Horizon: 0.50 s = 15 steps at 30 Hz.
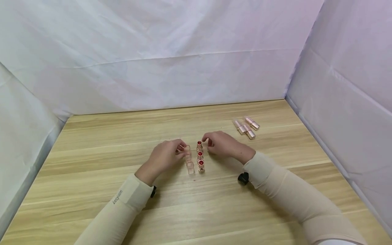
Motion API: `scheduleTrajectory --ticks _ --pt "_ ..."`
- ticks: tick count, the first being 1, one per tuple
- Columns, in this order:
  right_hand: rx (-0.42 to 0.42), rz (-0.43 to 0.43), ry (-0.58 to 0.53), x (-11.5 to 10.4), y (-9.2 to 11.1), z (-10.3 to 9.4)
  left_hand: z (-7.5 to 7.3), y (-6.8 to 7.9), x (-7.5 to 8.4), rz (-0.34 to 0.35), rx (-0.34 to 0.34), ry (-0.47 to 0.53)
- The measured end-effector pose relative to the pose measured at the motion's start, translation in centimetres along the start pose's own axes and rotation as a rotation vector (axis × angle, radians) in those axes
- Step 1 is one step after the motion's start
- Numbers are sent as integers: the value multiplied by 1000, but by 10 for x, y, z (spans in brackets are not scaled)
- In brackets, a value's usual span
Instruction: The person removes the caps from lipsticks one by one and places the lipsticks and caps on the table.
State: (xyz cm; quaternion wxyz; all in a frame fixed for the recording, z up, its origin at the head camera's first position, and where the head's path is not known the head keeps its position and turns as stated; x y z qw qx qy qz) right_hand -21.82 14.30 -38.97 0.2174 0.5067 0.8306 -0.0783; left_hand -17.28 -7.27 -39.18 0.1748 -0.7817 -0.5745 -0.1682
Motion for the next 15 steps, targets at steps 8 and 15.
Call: scheduleTrajectory --ticks 8,15 --pt "159 130 152 46 1 -33 -1 2 0 6 11 -45" --pt "254 177 372 83 9 -48 -6 7 2 23 40 -88"
Point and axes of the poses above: each hand's wrist, its own y-axis away from the middle knuckle, its own z-axis out of the palm, x = y × z, the point moved 2 cm from there along -y, towards the middle knuckle, and after that the axes turned 7 degrees about x, right-handed, at the moved point
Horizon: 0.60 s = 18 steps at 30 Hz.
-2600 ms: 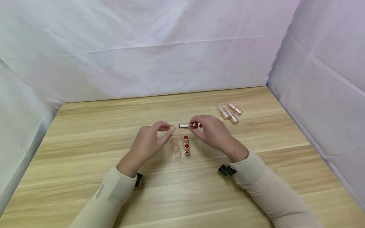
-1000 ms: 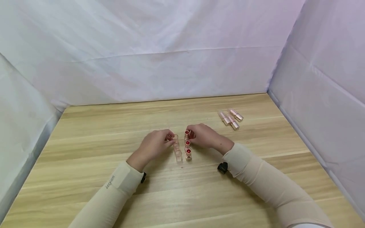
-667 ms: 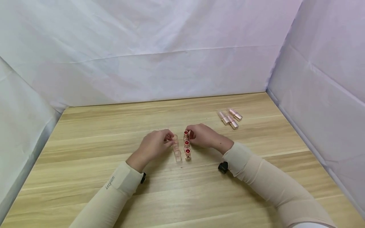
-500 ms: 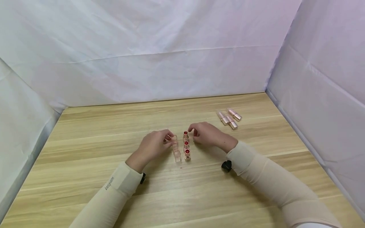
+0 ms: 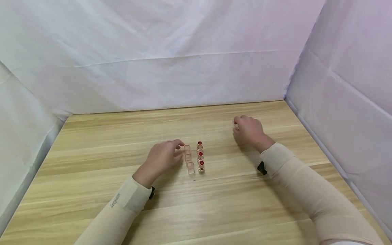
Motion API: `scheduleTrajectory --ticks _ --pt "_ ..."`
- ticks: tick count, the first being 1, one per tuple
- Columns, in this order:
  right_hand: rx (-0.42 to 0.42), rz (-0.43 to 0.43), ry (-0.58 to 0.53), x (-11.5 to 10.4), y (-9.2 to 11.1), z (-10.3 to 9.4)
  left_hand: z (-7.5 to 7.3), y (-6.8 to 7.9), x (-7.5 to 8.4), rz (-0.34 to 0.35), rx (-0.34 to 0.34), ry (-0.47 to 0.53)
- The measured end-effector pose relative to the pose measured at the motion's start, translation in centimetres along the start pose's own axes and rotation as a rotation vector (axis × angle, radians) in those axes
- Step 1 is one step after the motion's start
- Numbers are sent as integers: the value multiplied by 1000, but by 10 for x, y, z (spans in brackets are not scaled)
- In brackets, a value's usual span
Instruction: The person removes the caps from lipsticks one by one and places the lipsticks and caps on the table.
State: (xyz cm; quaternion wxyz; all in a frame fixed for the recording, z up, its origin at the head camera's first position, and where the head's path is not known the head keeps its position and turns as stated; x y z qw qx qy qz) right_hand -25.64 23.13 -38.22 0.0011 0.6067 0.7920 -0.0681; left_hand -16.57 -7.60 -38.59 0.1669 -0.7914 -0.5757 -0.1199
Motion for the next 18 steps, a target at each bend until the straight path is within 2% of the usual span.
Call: scheduleTrajectory --ticks 7,13,18 --pt "51 26 31 12 0 3 -7 5 2 22 54 -26" --pt "30 55 51 18 0 2 -5 11 6 18 56 2" --pt "2 59 82 21 3 0 -3 15 9 23 87 1"
Point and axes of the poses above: each hand's wrist, its own y-axis away from the middle knuckle, its own z-axis out of the palm, x = y × z, the point moved 2 cm from there along -y, towards the middle knuckle, and after that the axes turned 7 degrees about x, right-handed, at the moved point
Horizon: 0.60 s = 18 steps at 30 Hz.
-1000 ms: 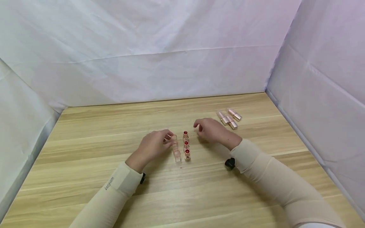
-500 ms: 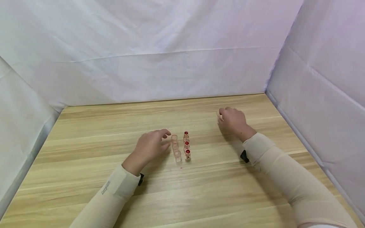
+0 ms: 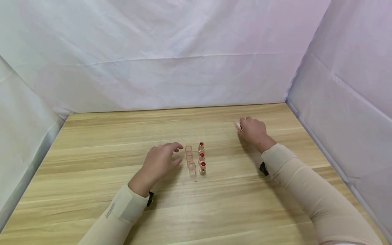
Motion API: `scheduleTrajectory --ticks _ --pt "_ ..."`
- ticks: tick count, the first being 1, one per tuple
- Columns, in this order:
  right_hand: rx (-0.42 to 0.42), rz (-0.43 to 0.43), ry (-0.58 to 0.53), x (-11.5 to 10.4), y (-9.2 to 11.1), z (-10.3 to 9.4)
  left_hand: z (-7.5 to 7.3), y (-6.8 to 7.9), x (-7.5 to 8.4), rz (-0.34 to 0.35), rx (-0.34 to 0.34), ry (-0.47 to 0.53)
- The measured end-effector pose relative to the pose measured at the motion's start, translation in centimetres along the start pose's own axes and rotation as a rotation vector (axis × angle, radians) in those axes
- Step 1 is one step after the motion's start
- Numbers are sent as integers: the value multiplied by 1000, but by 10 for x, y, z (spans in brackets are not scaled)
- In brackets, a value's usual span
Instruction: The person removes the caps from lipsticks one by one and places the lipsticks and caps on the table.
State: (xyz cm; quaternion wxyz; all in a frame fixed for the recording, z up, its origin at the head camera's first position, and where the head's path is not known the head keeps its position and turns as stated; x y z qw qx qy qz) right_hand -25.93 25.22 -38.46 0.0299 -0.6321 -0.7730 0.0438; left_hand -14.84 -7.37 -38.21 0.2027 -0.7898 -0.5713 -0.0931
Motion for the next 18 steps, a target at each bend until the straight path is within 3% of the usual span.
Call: scheduleTrajectory --ticks 8,18 --pt "-28 26 -29 5 6 1 -9 5 6 -5 25 7" --pt "-81 39 -151 6 7 -1 -26 9 20 70 155 -20"
Point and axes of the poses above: each hand's wrist, its own y-axis away from the middle knuckle, its own z-axis out of the palm, x = y × z, the point moved 2 cm from there along -y, towards the middle knuckle, and after that the axes turned 7 degrees about x, right-handed, at the moved point
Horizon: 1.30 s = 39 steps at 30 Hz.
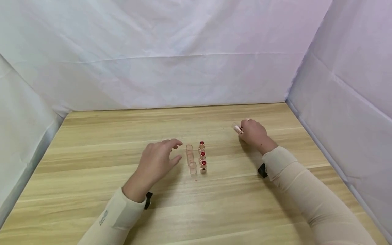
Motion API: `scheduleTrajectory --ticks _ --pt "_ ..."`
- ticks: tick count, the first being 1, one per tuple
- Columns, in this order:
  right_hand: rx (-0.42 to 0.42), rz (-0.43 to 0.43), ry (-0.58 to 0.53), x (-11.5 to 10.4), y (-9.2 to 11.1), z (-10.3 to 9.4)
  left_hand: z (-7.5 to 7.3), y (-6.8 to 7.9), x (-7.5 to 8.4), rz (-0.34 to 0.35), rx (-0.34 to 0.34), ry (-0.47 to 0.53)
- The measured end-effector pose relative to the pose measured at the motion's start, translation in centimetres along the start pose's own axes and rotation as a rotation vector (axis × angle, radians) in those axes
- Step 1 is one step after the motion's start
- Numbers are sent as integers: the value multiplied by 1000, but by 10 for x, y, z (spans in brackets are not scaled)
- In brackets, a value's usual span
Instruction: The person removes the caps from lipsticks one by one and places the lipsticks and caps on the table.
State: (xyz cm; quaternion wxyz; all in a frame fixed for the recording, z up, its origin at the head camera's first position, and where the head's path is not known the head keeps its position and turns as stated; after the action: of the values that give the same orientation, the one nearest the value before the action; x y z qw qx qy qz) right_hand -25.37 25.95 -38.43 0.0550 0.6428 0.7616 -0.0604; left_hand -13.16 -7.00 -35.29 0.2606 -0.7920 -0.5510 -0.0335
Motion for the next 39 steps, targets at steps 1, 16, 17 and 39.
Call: scheduleTrajectory --ticks 1,16,17,39 --pt "-3 2 -7 0 -1 -1 -2 0 2 11 9 -9" --pt "154 -158 -146 -46 29 -14 -12 2 10 26 53 -56" --pt "167 -172 -168 -53 33 -16 -12 2 11 26 57 -53" --pt "281 -531 -361 -144 96 -40 -16 6 23 144 195 52"
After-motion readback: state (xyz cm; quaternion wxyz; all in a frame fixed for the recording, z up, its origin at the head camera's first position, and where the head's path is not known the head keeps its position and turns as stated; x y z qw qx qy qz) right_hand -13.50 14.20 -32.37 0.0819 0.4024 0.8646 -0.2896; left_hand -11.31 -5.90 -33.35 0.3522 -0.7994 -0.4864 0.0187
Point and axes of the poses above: each hand's wrist, its own y-axis away from the middle knuckle, its own z-axis out of the palm, x = y × z, the point moved 2 cm from there along -y, towards the middle knuckle, and after that the axes turned 7 degrees about x, right-handed, at the moved point
